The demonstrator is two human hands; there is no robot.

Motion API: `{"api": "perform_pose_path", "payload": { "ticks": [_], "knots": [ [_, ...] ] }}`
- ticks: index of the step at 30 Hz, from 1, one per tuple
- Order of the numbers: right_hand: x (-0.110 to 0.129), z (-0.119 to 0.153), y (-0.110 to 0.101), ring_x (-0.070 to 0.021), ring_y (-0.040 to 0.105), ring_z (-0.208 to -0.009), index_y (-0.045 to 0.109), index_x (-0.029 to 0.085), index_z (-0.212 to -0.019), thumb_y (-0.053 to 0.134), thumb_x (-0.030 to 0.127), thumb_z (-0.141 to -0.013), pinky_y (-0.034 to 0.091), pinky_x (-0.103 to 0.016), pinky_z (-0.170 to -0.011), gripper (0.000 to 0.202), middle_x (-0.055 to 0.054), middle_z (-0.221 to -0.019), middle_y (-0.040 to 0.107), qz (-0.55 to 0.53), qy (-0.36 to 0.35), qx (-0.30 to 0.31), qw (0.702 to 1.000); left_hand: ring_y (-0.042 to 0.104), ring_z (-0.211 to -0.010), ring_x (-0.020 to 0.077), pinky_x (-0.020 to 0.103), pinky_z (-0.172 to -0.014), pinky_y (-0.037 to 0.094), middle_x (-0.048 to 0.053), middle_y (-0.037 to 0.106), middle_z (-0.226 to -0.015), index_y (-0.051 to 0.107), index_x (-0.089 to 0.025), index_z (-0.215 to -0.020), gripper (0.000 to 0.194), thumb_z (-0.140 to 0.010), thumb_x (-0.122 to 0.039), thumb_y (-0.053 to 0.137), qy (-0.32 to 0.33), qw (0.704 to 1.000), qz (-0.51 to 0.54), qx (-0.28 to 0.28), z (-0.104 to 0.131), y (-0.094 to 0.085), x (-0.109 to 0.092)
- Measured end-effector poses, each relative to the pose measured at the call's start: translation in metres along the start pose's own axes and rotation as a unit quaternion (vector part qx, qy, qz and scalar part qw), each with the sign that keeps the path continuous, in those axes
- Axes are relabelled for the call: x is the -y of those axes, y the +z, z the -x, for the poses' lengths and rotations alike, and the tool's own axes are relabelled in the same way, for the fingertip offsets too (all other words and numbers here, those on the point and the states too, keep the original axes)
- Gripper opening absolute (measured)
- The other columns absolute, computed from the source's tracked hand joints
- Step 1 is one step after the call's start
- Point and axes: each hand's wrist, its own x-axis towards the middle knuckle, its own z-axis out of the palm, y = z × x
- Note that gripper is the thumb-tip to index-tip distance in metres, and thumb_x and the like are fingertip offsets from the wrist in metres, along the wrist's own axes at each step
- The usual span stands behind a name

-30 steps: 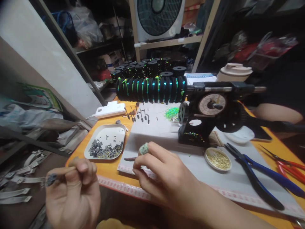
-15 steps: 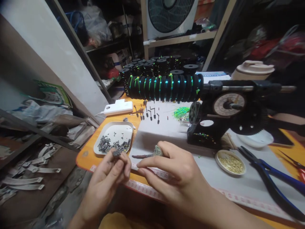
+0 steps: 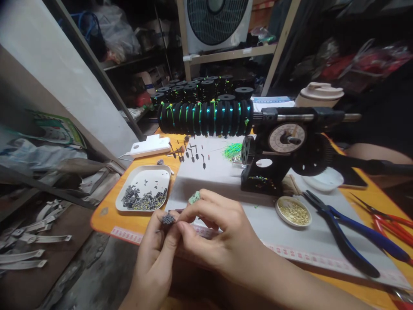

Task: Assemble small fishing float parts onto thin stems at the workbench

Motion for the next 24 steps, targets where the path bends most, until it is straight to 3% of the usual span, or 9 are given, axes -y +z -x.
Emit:
{"api": "perform_pose_path", "payload": {
  "ticks": [5, 10, 14, 17, 21, 24],
  "knots": [
    [-0.002, 0.0, 0.0, -0.0133, 0.054, -0.064, 0.074, 0.02, -0.097, 0.062, 0.014, -0.093, 0.04, -0.025, -0.053, 0.014, -0.002, -0.073, 0.061, 0.0, -0.014, -0.003, 1.0, 0.062, -0.095, 0.0212, 0.031, -0.087, 0.048, 0.006, 0.068, -0.099, 0.063, -0.023, -0.096, 0.018, -0.097, -0.04, 0.057, 0.016, 1.0, -0.025, 0.002, 0.001, -0.001, 0.006],
    [-0.002, 0.001, 0.001, -0.0119, 0.049, -0.062, 0.069, 0.018, -0.089, 0.061, 0.014, -0.091, 0.038, -0.024, -0.052, 0.01, -0.001, -0.072, 0.056, -0.001, -0.004, 0.01, 1.0, 0.062, -0.101, 0.0257, 0.034, -0.089, 0.045, 0.011, 0.07, -0.105, 0.067, -0.023, -0.103, 0.026, -0.096, -0.046, 0.056, 0.044, 0.99, -0.129, -0.047, 0.006, 0.001, 0.01],
    [0.001, 0.0, -0.001, -0.0117, 0.049, -0.062, 0.068, 0.017, -0.088, 0.059, 0.013, -0.092, 0.036, -0.024, -0.052, 0.011, -0.002, -0.072, 0.057, 0.002, 0.0, 0.011, 1.0, 0.062, -0.084, 0.0192, 0.028, -0.078, 0.048, 0.004, 0.066, -0.09, 0.062, -0.022, -0.091, 0.021, -0.094, -0.043, 0.061, 0.032, 0.997, -0.017, -0.074, 0.007, 0.004, 0.011],
    [0.0, -0.001, -0.003, -0.0119, 0.049, -0.062, 0.071, 0.016, -0.092, 0.059, 0.012, -0.093, 0.036, -0.024, -0.052, 0.013, -0.002, -0.072, 0.057, 0.008, -0.014, 0.025, 1.0, 0.051, -0.065, 0.0119, 0.022, -0.064, 0.044, -0.003, 0.054, -0.07, 0.057, -0.021, -0.082, 0.023, -0.094, -0.04, 0.063, 0.005, 0.996, 0.072, -0.056, 0.002, -0.002, 0.008],
    [-0.003, -0.002, -0.003, -0.0139, 0.052, -0.069, 0.072, 0.015, -0.094, 0.059, 0.009, -0.092, 0.039, -0.025, -0.058, 0.014, -0.004, -0.076, 0.057, 0.06, -0.041, 0.047, 0.996, 0.046, -0.062, 0.0107, 0.022, -0.061, 0.04, -0.004, 0.049, -0.066, 0.052, -0.021, -0.077, 0.026, -0.096, -0.036, 0.061, 0.034, 0.997, 0.071, -0.026, -0.001, -0.014, 0.003],
    [-0.006, -0.001, 0.001, -0.0145, 0.05, -0.071, 0.071, 0.014, -0.093, 0.059, 0.008, -0.091, 0.037, -0.024, -0.058, 0.013, -0.004, -0.075, 0.055, 0.096, -0.079, 0.051, 0.991, 0.045, -0.061, 0.0105, 0.022, -0.059, 0.038, -0.005, 0.048, -0.065, 0.05, -0.021, -0.076, 0.028, -0.095, -0.037, 0.063, 0.033, 0.996, 0.06, -0.049, 0.0, -0.015, -0.001]
  ]
}}
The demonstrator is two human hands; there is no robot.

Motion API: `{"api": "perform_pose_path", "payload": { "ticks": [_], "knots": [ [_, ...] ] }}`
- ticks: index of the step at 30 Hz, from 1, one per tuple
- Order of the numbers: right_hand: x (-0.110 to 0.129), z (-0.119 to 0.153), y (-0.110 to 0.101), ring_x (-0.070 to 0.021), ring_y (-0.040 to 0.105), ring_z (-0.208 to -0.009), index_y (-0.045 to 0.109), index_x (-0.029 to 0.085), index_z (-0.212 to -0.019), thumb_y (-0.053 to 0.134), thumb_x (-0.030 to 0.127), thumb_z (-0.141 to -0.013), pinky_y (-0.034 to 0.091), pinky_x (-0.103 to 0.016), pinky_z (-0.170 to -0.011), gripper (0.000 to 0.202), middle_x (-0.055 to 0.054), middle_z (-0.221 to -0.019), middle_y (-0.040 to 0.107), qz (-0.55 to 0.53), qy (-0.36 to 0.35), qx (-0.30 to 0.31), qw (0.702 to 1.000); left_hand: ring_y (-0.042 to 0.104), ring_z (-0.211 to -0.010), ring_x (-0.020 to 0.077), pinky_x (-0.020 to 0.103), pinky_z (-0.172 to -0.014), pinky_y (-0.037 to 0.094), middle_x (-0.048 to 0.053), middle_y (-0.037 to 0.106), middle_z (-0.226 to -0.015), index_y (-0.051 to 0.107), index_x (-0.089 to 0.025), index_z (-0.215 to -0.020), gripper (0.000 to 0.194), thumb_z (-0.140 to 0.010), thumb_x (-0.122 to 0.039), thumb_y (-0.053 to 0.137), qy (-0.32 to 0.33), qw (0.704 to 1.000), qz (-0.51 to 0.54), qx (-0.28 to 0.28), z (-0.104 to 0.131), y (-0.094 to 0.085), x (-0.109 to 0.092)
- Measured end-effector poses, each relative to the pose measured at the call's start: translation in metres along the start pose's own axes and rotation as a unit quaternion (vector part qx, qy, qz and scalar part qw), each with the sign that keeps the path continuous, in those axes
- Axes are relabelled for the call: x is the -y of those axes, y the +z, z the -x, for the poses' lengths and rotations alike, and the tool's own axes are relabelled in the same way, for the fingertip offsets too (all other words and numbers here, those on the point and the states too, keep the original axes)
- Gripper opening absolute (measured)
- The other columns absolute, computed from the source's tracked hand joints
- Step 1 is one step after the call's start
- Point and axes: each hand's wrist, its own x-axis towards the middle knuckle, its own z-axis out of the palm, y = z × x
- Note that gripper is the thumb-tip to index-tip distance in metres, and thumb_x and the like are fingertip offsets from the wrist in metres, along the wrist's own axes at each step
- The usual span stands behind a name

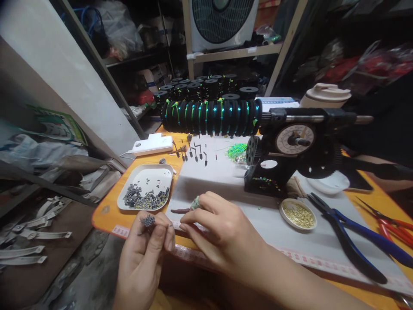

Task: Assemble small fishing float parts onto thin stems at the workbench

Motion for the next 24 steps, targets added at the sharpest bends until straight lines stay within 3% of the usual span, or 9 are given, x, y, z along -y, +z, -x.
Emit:
{"api": "perform_pose_path", "payload": {
  "ticks": [18, 24],
  "knots": [
    [-0.0003, 0.0033, 0.0042, -0.0159, 0.047, -0.067, 0.071, 0.011, -0.091, 0.058, 0.011, -0.093, 0.033, -0.027, -0.055, 0.014, -0.003, -0.072, 0.052, 0.071, -0.031, -0.008, 0.997, 0.046, -0.065, 0.0112, 0.023, -0.064, 0.039, -0.005, 0.048, -0.068, 0.049, -0.022, -0.075, 0.033, -0.095, -0.046, 0.06, -0.012, 0.993, -0.114, -0.007, 0.0054, 0.0056, 0.0013],
    [0.0018, 0.0019, -0.0008, -0.0126, 0.049, -0.065, 0.073, 0.013, -0.094, 0.061, 0.01, -0.093, 0.035, -0.023, -0.054, 0.012, -0.002, -0.071, 0.052, -0.013, -0.005, -0.024, 1.0, 0.048, -0.063, 0.0106, 0.021, -0.06, 0.04, -0.005, 0.051, -0.069, 0.05, -0.023, -0.079, 0.031, -0.093, -0.049, 0.062, -0.038, 0.994, -0.099, -0.014, 0.0042, 0.0041, 0.0027]
  ]
}}
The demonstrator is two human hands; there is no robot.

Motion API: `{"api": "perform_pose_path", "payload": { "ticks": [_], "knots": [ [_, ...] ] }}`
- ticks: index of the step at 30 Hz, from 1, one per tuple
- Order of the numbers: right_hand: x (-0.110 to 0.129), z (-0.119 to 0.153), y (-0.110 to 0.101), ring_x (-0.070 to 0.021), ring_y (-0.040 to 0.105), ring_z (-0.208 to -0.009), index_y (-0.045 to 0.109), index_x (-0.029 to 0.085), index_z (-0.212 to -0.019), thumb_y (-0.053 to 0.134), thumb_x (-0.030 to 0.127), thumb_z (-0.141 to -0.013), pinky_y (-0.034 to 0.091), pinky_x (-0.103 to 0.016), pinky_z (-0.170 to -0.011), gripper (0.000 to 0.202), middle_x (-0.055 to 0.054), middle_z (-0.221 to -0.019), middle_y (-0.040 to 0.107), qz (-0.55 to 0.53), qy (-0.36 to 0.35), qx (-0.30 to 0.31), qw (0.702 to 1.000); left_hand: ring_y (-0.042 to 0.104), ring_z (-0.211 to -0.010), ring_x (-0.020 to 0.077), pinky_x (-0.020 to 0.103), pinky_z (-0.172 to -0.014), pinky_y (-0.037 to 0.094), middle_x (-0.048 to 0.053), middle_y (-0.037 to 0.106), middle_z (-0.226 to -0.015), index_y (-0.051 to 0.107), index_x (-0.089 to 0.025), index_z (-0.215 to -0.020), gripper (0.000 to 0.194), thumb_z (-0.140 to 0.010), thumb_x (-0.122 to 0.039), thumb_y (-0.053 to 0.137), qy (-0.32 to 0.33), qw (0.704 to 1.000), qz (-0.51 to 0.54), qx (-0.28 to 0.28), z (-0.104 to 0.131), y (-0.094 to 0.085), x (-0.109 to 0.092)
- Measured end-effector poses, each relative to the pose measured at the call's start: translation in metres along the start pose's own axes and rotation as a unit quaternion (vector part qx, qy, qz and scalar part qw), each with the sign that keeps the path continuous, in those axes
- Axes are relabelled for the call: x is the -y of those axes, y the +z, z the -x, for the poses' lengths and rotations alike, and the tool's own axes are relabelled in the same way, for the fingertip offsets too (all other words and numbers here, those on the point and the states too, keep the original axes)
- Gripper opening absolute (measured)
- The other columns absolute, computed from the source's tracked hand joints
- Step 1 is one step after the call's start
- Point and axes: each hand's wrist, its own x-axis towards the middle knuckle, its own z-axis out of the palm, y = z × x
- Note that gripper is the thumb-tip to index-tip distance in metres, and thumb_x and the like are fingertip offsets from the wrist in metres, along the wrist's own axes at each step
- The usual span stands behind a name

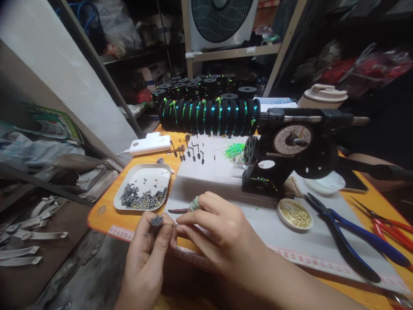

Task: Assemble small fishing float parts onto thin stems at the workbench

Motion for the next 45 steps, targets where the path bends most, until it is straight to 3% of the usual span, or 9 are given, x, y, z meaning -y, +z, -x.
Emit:
{"api": "perform_pose_path", "payload": {
  "ticks": [7, 12, 18, 24, 27, 30, 32, 37, 45],
  "knots": [
    [0.003, -0.002, 0.001, -0.0129, 0.053, -0.066, 0.071, 0.017, -0.091, 0.061, 0.01, -0.09, 0.038, -0.023, -0.056, 0.012, -0.001, -0.071, 0.054, -0.029, 0.032, 0.003, 0.999, 0.049, -0.067, 0.0099, 0.019, -0.065, 0.043, -0.004, 0.053, -0.072, 0.057, -0.022, -0.081, 0.023, -0.092, -0.04, 0.066, 0.017, 0.997, 0.073, -0.009, 0.002, 0.006, 0.007],
    [0.006, 0.002, 0.0, -0.0112, 0.052, -0.064, 0.065, 0.016, -0.089, 0.059, 0.007, -0.089, 0.04, -0.022, -0.055, 0.011, -0.001, -0.072, 0.054, 0.023, -0.006, -0.001, 1.0, 0.038, -0.053, 0.0098, 0.02, -0.051, 0.037, -0.006, 0.041, -0.058, 0.055, -0.022, -0.078, 0.019, -0.095, -0.027, 0.063, 0.182, 0.954, 0.217, -0.098, -0.004, 0.008, 0.009],
    [0.013, 0.003, -0.004, -0.0127, 0.055, -0.066, 0.059, 0.021, -0.096, 0.054, 0.006, -0.092, 0.044, -0.022, -0.057, 0.016, -0.001, -0.075, 0.054, 0.078, -0.039, 0.014, 0.996, 0.04, -0.049, 0.0095, 0.021, -0.048, 0.038, -0.006, 0.048, -0.054, 0.069, -0.018, -0.093, 0.009, -0.087, -0.012, 0.065, 0.303, 0.927, 0.167, -0.144, -0.033, -0.043, -0.013],
    [0.007, 0.003, -0.003, -0.0155, 0.056, -0.066, 0.057, 0.024, -0.097, 0.053, 0.01, -0.091, 0.042, -0.024, -0.053, 0.016, 0.0, -0.071, 0.049, 0.068, -0.031, 0.045, 0.996, 0.069, -0.074, 0.0167, 0.03, -0.07, 0.054, 0.006, 0.075, -0.095, 0.073, -0.019, -0.102, 0.02, -0.098, -0.022, 0.053, 0.23, 0.952, -0.192, -0.061, -0.075, -0.11, -0.046],
    [0.002, 0.005, 0.0, -0.0137, 0.049, -0.058, 0.062, 0.024, -0.099, 0.055, 0.01, -0.09, 0.039, -0.025, -0.051, 0.018, 0.001, -0.071, 0.042, 0.082, -0.028, 0.04, 0.995, 0.069, -0.081, 0.0202, 0.034, -0.076, 0.053, 0.006, 0.072, -0.088, 0.069, -0.018, -0.114, 0.028, -0.099, -0.019, 0.046, 0.2, 0.901, -0.383, 0.029, -0.1, -0.125, -0.063],
    [-0.001, 0.005, 0.001, -0.0136, 0.046, -0.055, 0.065, 0.025, -0.102, 0.057, 0.009, -0.09, 0.035, -0.027, -0.048, 0.021, 0.002, -0.07, 0.039, 0.082, -0.034, 0.034, 0.995, 0.064, -0.095, 0.0218, 0.036, -0.085, 0.049, 0.009, 0.066, -0.103, 0.07, -0.016, -0.11, 0.035, -0.096, -0.012, 0.038, 0.239, 0.807, -0.527, 0.119, -0.124, -0.126, -0.071],
    [-0.001, 0.005, 0.001, -0.0137, 0.046, -0.055, 0.067, 0.024, -0.102, 0.059, 0.01, -0.089, 0.034, -0.027, -0.047, 0.022, 0.002, -0.069, 0.04, 0.077, -0.031, 0.031, 0.996, 0.063, -0.097, 0.0223, 0.036, -0.086, 0.048, 0.009, 0.065, -0.105, 0.071, -0.016, -0.103, 0.03, -0.094, -0.013, 0.043, 0.238, 0.779, -0.557, 0.161, -0.136, -0.121, -0.068],
    [-0.002, 0.002, -0.003, -0.0141, 0.05, -0.059, 0.067, 0.023, -0.094, 0.059, 0.01, -0.089, 0.037, -0.025, -0.049, 0.016, 0.0, -0.07, 0.045, 0.071, -0.011, 0.006, 0.997, 0.061, -0.077, 0.02, 0.033, -0.075, 0.048, 0.004, 0.065, -0.082, 0.07, -0.018, -0.081, 0.013, -0.086, -0.014, 0.059, 0.214, 0.748, -0.588, 0.219, -0.154, -0.107, -0.059],
    [-0.004, 0.0, -0.003, -0.0152, 0.054, -0.063, 0.066, 0.022, -0.093, 0.06, 0.009, -0.089, 0.042, -0.027, -0.054, 0.014, -0.001, -0.07, 0.051, 0.055, 0.01, -0.009, 0.998, 0.064, -0.085, 0.0209, 0.032, -0.077, 0.047, 0.008, 0.068, -0.092, 0.07, -0.016, -0.087, 0.017, -0.091, -0.013, 0.053, 0.216, 0.753, -0.578, 0.231, -0.144, -0.095, -0.072]
  ]
}}
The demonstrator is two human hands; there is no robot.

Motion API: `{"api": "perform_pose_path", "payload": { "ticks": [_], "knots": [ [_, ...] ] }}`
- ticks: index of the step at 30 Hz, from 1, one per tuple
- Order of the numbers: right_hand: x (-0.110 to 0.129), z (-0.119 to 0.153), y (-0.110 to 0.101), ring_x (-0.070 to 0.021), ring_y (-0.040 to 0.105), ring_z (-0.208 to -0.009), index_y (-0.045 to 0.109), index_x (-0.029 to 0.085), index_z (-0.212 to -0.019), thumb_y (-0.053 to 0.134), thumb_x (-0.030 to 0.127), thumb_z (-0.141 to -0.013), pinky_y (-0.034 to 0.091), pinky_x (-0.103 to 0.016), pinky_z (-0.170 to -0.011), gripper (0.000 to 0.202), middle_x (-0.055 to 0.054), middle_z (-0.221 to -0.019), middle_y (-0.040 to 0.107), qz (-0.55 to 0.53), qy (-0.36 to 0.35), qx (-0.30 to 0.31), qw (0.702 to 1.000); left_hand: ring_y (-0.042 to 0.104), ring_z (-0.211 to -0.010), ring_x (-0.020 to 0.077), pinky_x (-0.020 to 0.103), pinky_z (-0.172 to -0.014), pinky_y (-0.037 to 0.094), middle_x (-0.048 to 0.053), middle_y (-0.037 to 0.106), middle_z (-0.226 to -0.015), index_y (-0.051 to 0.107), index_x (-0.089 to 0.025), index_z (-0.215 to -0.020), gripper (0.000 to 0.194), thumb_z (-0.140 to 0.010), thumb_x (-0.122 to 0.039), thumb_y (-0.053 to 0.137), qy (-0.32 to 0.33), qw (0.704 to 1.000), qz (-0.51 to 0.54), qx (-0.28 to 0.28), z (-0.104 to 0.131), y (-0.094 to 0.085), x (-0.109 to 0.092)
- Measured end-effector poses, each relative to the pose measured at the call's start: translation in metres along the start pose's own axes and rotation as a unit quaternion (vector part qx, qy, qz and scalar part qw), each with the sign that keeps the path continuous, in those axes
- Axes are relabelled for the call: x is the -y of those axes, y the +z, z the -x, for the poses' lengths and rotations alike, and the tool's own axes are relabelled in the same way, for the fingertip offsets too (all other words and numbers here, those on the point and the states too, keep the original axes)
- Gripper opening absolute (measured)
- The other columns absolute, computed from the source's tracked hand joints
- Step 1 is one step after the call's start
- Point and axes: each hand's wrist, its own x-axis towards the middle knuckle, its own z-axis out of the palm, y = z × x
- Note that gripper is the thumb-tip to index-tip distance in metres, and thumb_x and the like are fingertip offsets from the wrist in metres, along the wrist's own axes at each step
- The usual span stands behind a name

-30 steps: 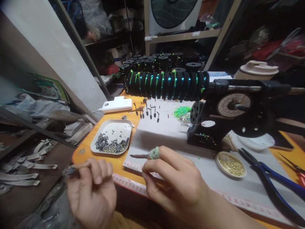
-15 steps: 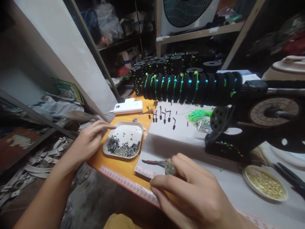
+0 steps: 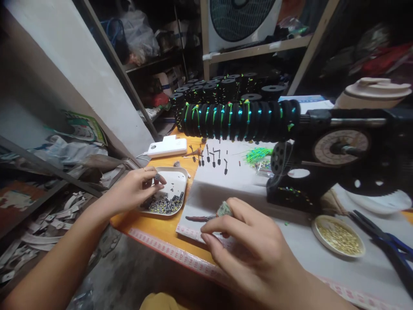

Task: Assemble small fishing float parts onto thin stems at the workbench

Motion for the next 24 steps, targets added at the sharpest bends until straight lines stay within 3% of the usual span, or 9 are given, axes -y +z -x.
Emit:
{"api": "perform_pose_path", "payload": {
  "ticks": [11, 20, 24],
  "knots": [
    [0.001, -0.003, 0.001, -0.0143, 0.052, -0.062, 0.07, 0.018, -0.09, 0.058, 0.011, -0.092, 0.04, -0.026, -0.051, 0.014, -0.002, -0.071, 0.052, -0.024, 0.028, -0.009, 0.999, 0.064, -0.089, 0.0246, 0.035, -0.081, 0.047, 0.009, 0.07, -0.092, 0.071, -0.017, -0.085, 0.017, -0.088, -0.014, 0.055, 0.014, 0.998, 0.034, 0.042, -0.011, 0.014, -0.01],
    [0.001, -0.004, 0.0, -0.0141, 0.051, -0.062, 0.07, 0.017, -0.089, 0.057, 0.011, -0.091, 0.039, -0.026, -0.052, 0.014, -0.002, -0.07, 0.051, -0.022, 0.026, -0.005, 0.999, 0.066, -0.07, 0.0218, 0.029, -0.063, 0.045, 0.002, 0.073, -0.077, 0.069, -0.02, -0.077, 0.007, -0.076, -0.018, 0.063, -0.001, 0.989, 0.088, 0.123, -0.031, 0.027, -0.015],
    [0.001, -0.004, 0.0, -0.0137, 0.05, -0.061, 0.07, 0.018, -0.088, 0.057, 0.012, -0.092, 0.039, -0.026, -0.053, 0.014, -0.001, -0.07, 0.051, -0.025, 0.035, -0.007, 0.999, 0.058, -0.059, 0.018, 0.028, -0.055, 0.039, -0.002, 0.064, -0.063, 0.063, -0.021, -0.068, 0.004, -0.069, -0.018, 0.065, -0.028, 0.988, 0.118, 0.09, -0.03, 0.022, -0.017]
  ]
}}
